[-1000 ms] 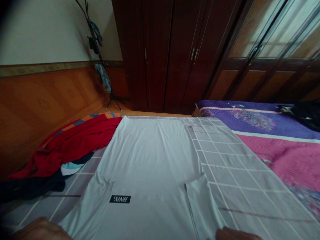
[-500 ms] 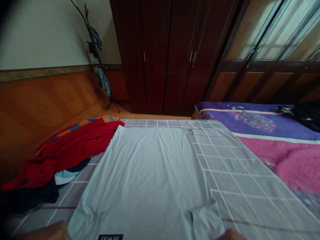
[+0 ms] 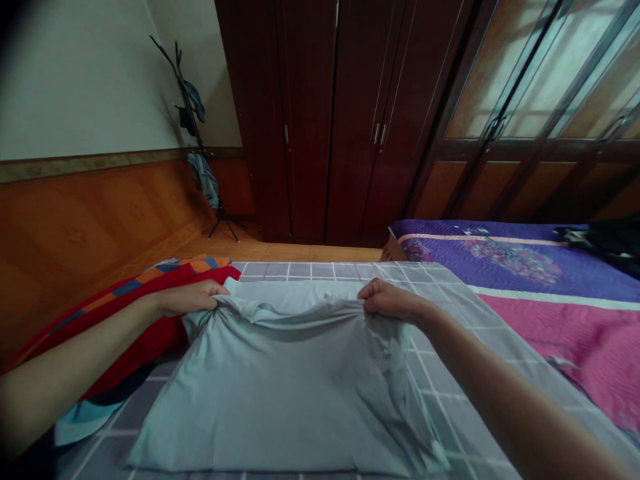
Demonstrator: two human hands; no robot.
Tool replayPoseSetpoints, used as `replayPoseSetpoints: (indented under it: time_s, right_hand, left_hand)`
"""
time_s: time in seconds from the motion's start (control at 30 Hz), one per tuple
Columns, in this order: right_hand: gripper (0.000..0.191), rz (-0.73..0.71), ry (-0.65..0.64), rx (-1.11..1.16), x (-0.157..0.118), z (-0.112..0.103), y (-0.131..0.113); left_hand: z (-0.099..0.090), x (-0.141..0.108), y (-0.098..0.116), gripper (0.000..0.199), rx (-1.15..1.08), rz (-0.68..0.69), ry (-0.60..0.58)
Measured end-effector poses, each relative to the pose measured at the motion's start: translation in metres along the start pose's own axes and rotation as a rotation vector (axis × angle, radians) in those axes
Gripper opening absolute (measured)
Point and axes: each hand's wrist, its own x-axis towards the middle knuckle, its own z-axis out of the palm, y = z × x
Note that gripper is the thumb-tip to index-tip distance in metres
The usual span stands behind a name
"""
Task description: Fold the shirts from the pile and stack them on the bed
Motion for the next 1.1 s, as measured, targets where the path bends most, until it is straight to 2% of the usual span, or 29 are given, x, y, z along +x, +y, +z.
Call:
replayPoseSetpoints:
  time_s: [0.1, 0.2, 0.33, 0.43, 0.53, 0.63, 0.83, 0.97, 1.03, 1.1]
  right_hand:
    - [0.005, 0.0, 0.106, -0.06, 0.046, -0.006, 0.008]
    - [0.005, -0.001, 0.174, -0.114, 0.079, -0.004, 0.031]
    - [0.009, -0.044, 0.203, -0.139, 0.093, -0.003, 0.062]
    - [0.015, -0.106, 0.2, -0.148, 0.095, -0.006, 0.072]
    - [0.026, -0.152, 0.221, -0.149, 0.098, -0.007, 0.073]
    - [0.03, -0.177, 0.235, -0.167, 0.102, -0.005, 0.071]
    - [0.03, -0.207, 0.318, -0.335, 0.103, 0.007, 0.057]
    - [0.033, -0.317, 0.394, -0.275, 0.108, 0.018, 0.054]
    - [0.033, -0.309, 0.466, -0.312, 0.111, 0.022, 0.056]
    - [0.033, -0.272, 0.526, -0.392, 0.114, 0.024, 0.06]
  left_hand:
    - [-0.007, 0.039, -0.017, 0.024, -0.043, 0.016, -0.01]
    - [-0.003, 0.062, -0.039, 0.021, -0.003, 0.03, 0.113]
    - [0.01, 0.071, -0.066, 0.023, 0.027, 0.058, 0.277]
    - [0.016, 0.073, -0.076, 0.027, 0.038, 0.071, 0.361]
    - [0.018, 0.075, -0.076, 0.028, 0.065, 0.089, 0.411]
    - [0.02, 0.077, -0.073, 0.026, 0.214, 0.074, 0.478]
    - [0.021, 0.073, -0.065, 0.023, 0.456, -0.033, 0.481]
    - [0.021, 0.068, -0.057, 0.023, 0.672, -0.11, 0.538]
    - [0.027, 0.067, -0.053, 0.022, 0.785, -0.087, 0.582]
    - [0.037, 0.068, -0.046, 0.02, 0.84, 0.006, 0.623]
